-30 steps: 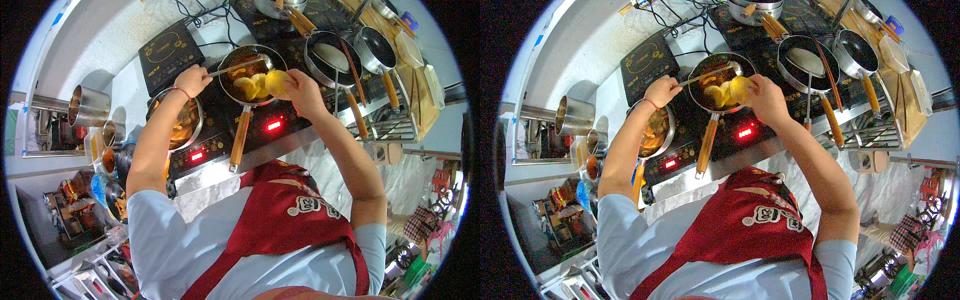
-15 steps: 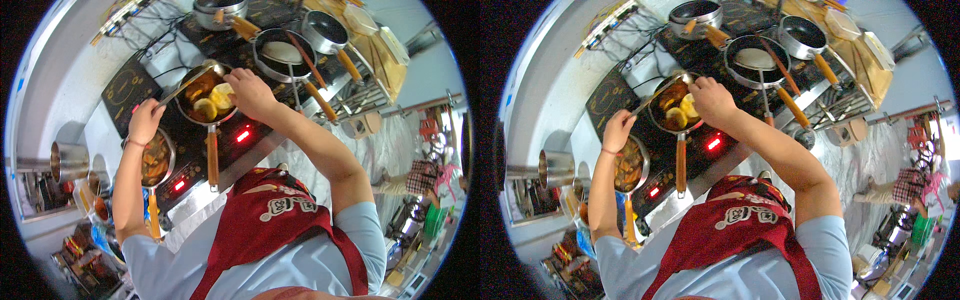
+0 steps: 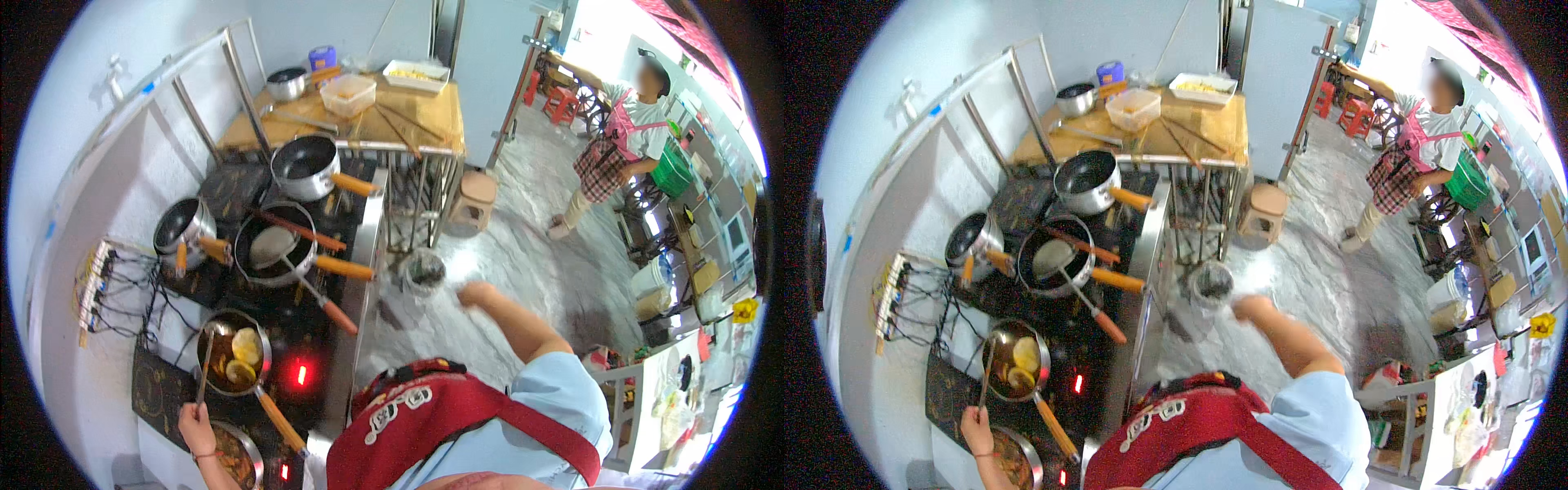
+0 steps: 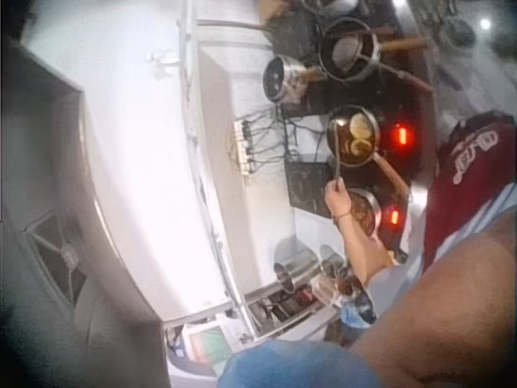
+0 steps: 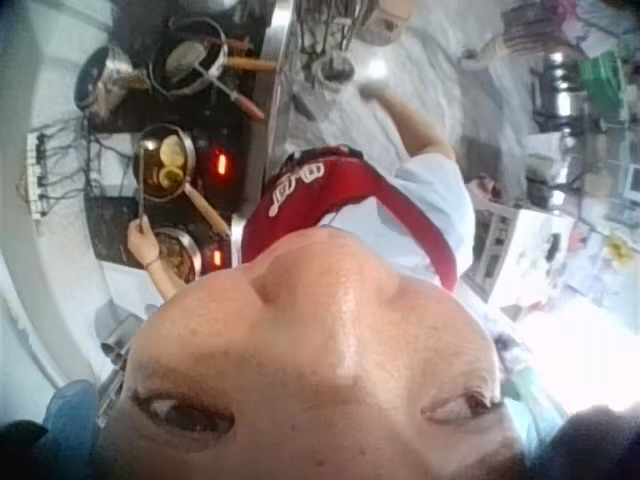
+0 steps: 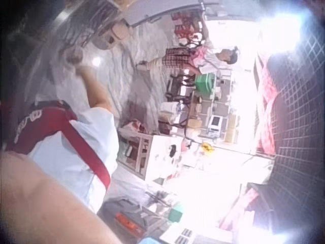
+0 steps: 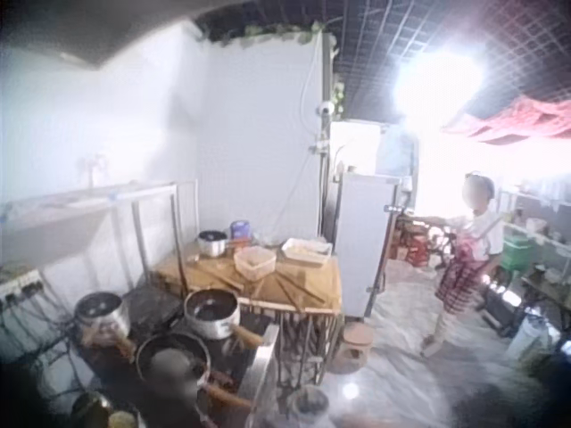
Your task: The person fries items in a small pan on a stove, using a slotted spoon and chopsticks to turn and move them, and later holds a large bowl over the stove.
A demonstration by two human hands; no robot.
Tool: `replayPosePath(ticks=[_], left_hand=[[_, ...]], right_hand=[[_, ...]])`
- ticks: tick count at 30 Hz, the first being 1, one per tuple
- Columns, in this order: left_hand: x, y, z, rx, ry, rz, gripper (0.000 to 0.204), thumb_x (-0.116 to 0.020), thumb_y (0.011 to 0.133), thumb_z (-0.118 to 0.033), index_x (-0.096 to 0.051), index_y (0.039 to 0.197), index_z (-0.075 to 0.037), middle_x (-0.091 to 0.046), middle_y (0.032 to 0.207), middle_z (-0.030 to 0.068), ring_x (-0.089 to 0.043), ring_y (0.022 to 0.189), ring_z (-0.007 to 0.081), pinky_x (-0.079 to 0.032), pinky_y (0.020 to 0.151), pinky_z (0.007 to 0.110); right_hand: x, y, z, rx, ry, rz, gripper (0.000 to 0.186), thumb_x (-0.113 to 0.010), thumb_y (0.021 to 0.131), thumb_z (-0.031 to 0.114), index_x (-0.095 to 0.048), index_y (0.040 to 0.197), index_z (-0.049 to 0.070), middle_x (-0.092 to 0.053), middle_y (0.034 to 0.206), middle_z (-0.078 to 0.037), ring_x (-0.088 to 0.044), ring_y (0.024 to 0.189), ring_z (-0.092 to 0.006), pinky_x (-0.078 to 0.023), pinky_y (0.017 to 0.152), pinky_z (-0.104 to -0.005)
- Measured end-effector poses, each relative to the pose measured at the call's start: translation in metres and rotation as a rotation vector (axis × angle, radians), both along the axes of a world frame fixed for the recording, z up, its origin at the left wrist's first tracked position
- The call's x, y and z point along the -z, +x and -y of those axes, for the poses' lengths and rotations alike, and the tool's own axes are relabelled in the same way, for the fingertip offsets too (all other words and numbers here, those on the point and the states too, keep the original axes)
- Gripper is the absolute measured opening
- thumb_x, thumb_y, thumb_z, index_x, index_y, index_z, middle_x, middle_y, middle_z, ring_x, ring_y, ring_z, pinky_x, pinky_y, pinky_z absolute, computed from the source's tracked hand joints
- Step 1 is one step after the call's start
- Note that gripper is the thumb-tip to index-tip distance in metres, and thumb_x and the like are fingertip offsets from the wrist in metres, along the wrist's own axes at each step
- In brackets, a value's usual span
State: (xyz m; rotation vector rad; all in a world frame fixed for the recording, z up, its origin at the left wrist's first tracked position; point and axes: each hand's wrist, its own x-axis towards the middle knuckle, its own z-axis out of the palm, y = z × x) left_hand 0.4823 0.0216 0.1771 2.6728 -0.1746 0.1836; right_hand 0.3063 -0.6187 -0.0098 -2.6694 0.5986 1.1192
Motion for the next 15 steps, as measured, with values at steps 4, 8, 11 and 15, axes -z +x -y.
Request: replayPosePath(ticks=[4,8,11,15], left_hand=[[-0.005,-0.007,0.008,-0.106,0.054,-0.005,0.022,-0.061,0.081,-0.013,-0.048,0.071,0.002,-0.044,0.063,0.0109,-0.043,0.056,0.0251,-0.038,0.055,0.037],[-0.01,-0.008,0.027,-0.238,0.115,-0.069,0.027,-0.058,0.085,-0.015,-0.041,0.069,-0.002,-0.033,0.061,0.0066,-0.032,0.055,0.0212,-0.035,0.056,0.035],[-0.009,0.0,0.044,-0.194,0.029,0.011,0.027,-0.06,0.083,-0.015,-0.042,0.069,-0.001,-0.037,0.061,0.0079,-0.036,0.056,0.0208,-0.037,0.056,0.037],[0.007,-0.019,0.013,-0.163,-0.019,0.128,0.021,-0.06,0.079,-0.01,-0.05,0.069,0.004,-0.05,0.059,0.0138,-0.048,0.053,0.0222,-0.041,0.054,0.036]], right_hand=[[-0.009,-0.012,-0.001,0.119,0.147,0.26,0.032,-0.059,0.073,0.033,-0.066,0.091,0.008,-0.063,0.094,-0.017,-0.058,0.092,-0.0328,-0.045,0.082,-0.0425],[-0.002,0.049,0.002,0.28,0.256,0.689,0.035,-0.058,0.073,0.025,-0.059,0.1,0.001,-0.057,0.106,-0.018,-0.054,0.097,-0.0349,-0.044,0.082,-0.0407],[0.006,0.105,0.0,0.669,0.829,1.012,0.051,-0.062,0.075,0.027,-0.049,0.114,-0.002,-0.054,0.114,-0.018,-0.054,0.103,-0.0306,-0.044,0.086,-0.0374],[-0.077,0.165,-0.041,0.883,1.156,0.945,0.065,-0.062,0.078,0.039,-0.041,0.123,-0.003,-0.05,0.12,-0.018,-0.049,0.11,-0.028,-0.042,0.09,-0.0373]])
